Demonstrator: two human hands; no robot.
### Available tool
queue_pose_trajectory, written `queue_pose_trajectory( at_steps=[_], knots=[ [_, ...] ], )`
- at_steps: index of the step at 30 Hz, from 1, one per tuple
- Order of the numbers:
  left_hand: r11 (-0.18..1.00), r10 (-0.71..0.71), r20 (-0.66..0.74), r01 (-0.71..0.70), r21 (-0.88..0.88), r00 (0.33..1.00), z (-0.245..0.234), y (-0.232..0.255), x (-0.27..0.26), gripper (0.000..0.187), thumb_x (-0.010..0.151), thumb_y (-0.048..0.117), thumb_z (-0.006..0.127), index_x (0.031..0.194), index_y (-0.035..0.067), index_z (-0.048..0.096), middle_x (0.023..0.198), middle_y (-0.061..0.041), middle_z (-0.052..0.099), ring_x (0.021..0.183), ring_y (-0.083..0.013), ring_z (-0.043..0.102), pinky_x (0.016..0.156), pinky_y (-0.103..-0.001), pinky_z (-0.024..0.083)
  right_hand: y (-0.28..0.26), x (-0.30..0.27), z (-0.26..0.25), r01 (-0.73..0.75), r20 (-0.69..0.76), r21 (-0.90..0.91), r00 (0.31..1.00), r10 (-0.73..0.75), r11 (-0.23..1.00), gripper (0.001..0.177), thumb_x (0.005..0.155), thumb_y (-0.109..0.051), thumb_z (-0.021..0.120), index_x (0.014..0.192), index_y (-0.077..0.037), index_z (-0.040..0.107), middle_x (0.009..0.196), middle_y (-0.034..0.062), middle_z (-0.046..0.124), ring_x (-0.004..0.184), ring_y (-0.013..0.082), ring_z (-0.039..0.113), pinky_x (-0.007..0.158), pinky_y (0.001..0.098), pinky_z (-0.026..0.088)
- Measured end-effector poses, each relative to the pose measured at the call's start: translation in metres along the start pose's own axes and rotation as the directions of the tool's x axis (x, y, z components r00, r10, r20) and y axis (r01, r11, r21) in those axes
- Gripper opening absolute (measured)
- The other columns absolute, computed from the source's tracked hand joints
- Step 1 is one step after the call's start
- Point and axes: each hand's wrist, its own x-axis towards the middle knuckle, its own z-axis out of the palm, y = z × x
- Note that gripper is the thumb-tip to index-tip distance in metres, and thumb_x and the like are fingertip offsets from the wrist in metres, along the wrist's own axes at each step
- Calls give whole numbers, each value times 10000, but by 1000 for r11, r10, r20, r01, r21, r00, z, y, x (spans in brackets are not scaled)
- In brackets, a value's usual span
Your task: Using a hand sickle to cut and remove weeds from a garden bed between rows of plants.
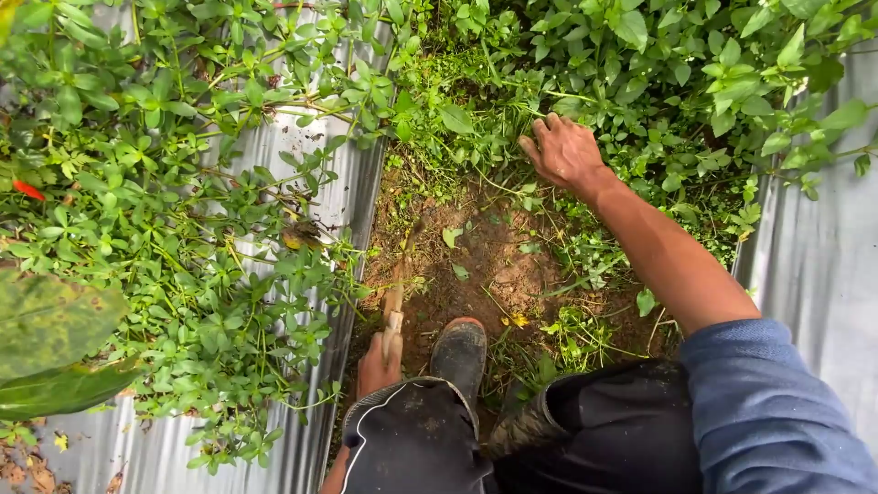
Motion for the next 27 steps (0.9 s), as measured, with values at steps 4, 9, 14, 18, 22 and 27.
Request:
queue_pose_trajectory(
  at_steps=[4, 9, 14, 18, 22, 27],
  knots=[
    [991, -131, -86, 131, -8, 988, -10, 15, 0, 662, 992, 571, 275, 1049, 20, 639, 936, -235, 695, 824, -405, 649, 726, -500, 447, 12, -9, 12, 26, -11, 23, 1000, -26, 999, 549, 1132, -540, 280, 1167, -79, 576, 1042, 136, 557, 816, 243, 520, 714, 425, 508],
    [976, -129, -58, 137, 172, 990, 33, -13, 48, 499, 1035, 306, 421, 1392, -35, 499, 1074, -303, 689, 998, -457, 708, 784, -539, 630, -2, -21, -17, 41, -65, -119, 997, -49, 992, 532, 1144, -444, 341, 1248, -37, 667, 1104, 226, 683, 902, 298, 732, 672, 389, 628],
    [988, -18, -73, 29, 153, 997, 16, 48, 45, 443, 1045, 279, 472, 1289, -86, 532, 903, -300, 677, 799, -389, 681, 647, -453, 556, 15, -18, 18, 35, -51, -129, 998, -41, 991, 542, 1141, -455, 340, 1251, -44, 676, 1137, 228, 689, 939, 312, 749, 677, 398, 633],
    [995, 93, -1, -93, -36, 996, 48, 52, 127, 494, 1110, 239, 371, 1242, -195, 566, 971, -355, 662, 813, -417, 716, 575, -427, 545, 14, -13, 30, 53, -14, -140, 998, -55, 989, 540, 1129, -461, 348, 1269, -56, 676, 1195, 236, 690, 986, 343, 750, 675, 392, 642],
    [991, 131, 3, -131, -10, 991, 40, 41, 90, 443, 1009, 168, 437, 1188, -209, 584, 974, -369, 676, 839, -466, 728, 527, -494, 559, 6, -19, 23, 55, -2, -77, 998, -55, 996, 543, 1130, -463, 348, 1283, -50, 666, 1220, 244, 681, 1009, 347, 745, 704, 400, 643],
    [998, 67, -85, -67, 0, 994, 20, -14, 45, 427, 1066, 191, 400, 1254, -155, 566, 743, -277, 641, 503, -283, 619, 410, -366, 414, 7, -19, 14, -37, 49, -107, 998, 43, 994, 495, 1119, -432, 394, 1281, -66, 685, 1242, 232, 695, 1014, 349, 752, 710, 404, 652]
  ],
)
